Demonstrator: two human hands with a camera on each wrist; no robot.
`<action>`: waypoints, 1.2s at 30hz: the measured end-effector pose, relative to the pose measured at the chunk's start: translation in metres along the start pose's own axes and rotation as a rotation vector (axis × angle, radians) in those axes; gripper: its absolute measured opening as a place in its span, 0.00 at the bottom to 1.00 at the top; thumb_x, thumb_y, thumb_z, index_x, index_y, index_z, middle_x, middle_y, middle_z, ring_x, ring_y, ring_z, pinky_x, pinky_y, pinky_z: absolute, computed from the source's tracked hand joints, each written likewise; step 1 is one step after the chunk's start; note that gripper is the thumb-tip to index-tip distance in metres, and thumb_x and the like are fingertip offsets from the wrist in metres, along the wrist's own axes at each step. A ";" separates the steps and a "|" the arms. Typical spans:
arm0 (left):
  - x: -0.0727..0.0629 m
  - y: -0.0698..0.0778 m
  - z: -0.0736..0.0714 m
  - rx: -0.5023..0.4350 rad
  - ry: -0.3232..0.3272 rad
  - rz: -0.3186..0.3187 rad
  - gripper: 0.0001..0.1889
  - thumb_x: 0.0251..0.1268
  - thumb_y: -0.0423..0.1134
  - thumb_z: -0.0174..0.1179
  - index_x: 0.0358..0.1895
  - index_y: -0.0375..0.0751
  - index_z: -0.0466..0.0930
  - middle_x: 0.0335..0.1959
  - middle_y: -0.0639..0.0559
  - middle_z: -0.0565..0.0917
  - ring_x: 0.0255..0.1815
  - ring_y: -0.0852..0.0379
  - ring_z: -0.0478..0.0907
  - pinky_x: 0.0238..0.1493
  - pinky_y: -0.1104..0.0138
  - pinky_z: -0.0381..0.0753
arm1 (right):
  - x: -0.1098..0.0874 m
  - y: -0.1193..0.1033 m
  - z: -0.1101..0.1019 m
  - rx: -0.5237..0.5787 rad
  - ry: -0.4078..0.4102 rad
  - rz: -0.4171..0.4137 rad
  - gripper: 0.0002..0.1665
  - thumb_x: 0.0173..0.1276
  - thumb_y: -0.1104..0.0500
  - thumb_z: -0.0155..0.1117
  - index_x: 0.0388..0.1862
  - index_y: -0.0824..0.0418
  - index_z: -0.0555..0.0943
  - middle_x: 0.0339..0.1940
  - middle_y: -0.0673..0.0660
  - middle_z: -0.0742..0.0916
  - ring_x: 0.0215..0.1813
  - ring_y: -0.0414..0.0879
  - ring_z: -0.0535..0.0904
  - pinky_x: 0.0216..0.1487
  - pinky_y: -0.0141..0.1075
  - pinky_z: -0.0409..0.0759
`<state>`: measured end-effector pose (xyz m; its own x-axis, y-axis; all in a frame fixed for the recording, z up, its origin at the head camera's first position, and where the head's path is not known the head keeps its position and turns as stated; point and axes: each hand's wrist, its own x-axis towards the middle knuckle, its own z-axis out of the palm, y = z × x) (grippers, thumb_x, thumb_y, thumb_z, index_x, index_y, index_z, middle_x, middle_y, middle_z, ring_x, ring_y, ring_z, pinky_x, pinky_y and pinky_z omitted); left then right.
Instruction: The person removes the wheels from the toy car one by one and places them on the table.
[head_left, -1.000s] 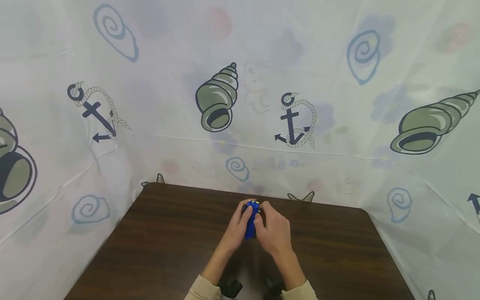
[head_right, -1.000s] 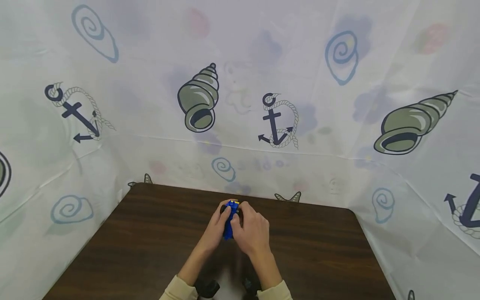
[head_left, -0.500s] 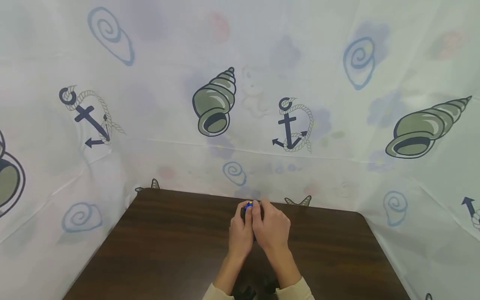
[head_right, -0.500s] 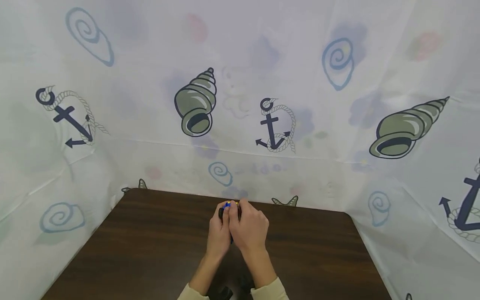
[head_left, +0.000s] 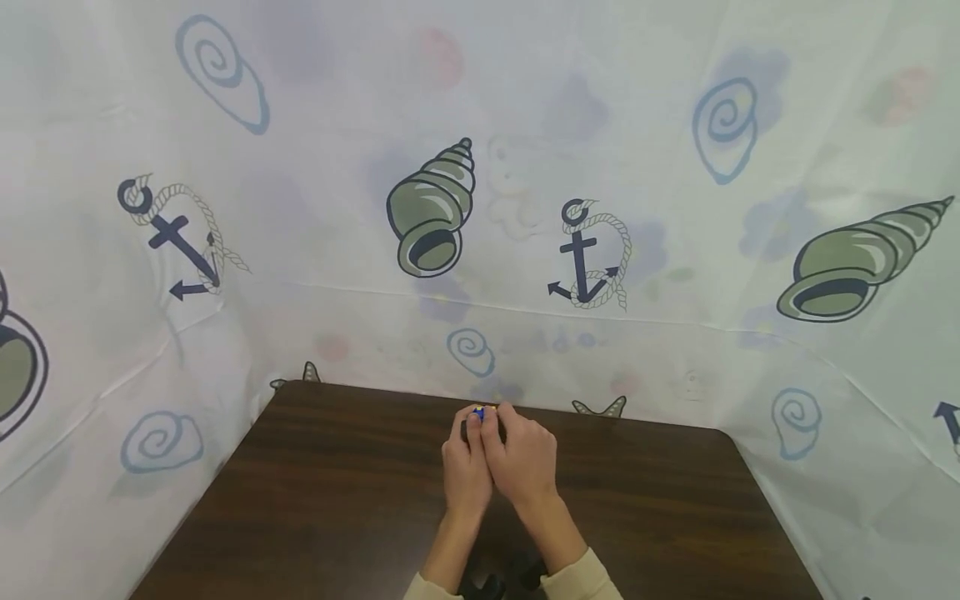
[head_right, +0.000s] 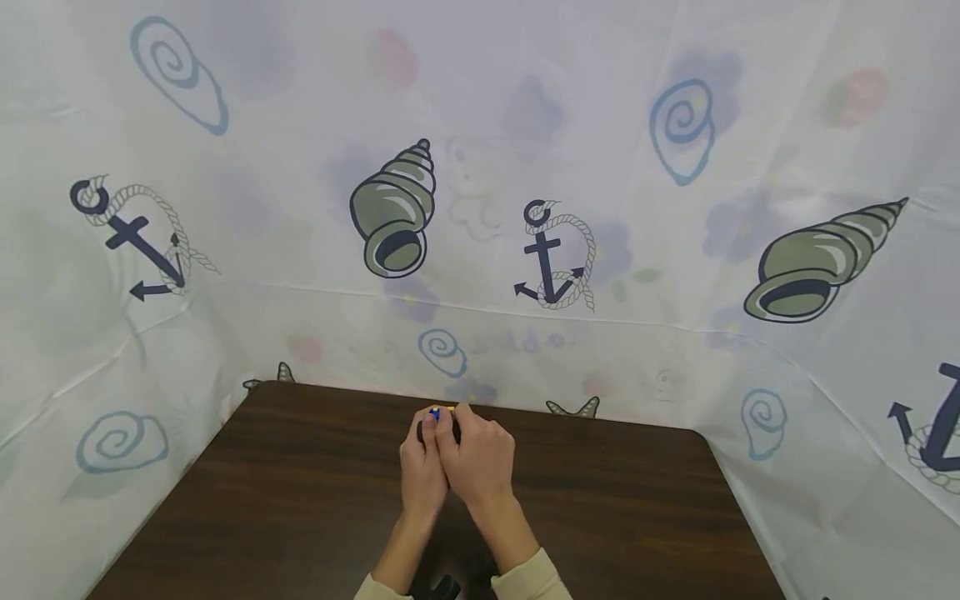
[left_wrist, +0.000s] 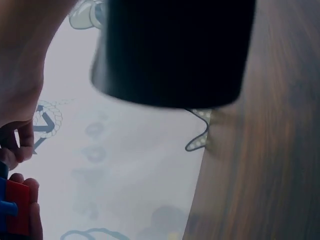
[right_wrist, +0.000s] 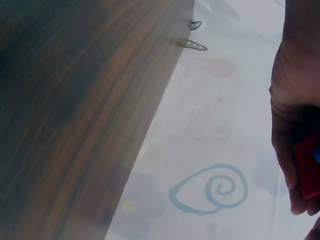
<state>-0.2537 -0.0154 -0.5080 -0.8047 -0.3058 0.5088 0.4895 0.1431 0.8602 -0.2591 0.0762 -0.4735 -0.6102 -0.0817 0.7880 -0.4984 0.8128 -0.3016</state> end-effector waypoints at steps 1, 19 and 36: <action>0.000 -0.001 0.000 0.000 0.012 0.007 0.15 0.91 0.40 0.45 0.53 0.44 0.84 0.32 0.52 0.91 0.29 0.64 0.85 0.32 0.66 0.86 | -0.001 -0.001 0.001 -0.007 0.010 -0.009 0.21 0.79 0.53 0.58 0.23 0.52 0.69 0.10 0.44 0.66 0.13 0.33 0.53 0.17 0.26 0.51; -0.003 -0.006 -0.001 0.044 0.091 0.152 0.15 0.89 0.38 0.48 0.57 0.38 0.84 0.33 0.46 0.91 0.31 0.59 0.87 0.34 0.69 0.87 | -0.003 -0.001 0.005 0.050 0.071 -0.121 0.15 0.77 0.61 0.49 0.27 0.58 0.69 0.13 0.48 0.74 0.14 0.36 0.66 0.16 0.28 0.63; 0.004 -0.016 -0.011 0.043 -0.028 0.221 0.24 0.91 0.49 0.43 0.59 0.36 0.85 0.36 0.47 0.91 0.32 0.62 0.83 0.35 0.67 0.86 | -0.005 0.008 0.008 0.100 0.081 -0.209 0.11 0.72 0.62 0.49 0.27 0.61 0.68 0.13 0.49 0.73 0.15 0.37 0.65 0.15 0.26 0.64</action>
<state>-0.2614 -0.0298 -0.5201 -0.6889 -0.2362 0.6852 0.6404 0.2443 0.7281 -0.2653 0.0785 -0.4839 -0.4382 -0.1919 0.8781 -0.6692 0.7219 -0.1762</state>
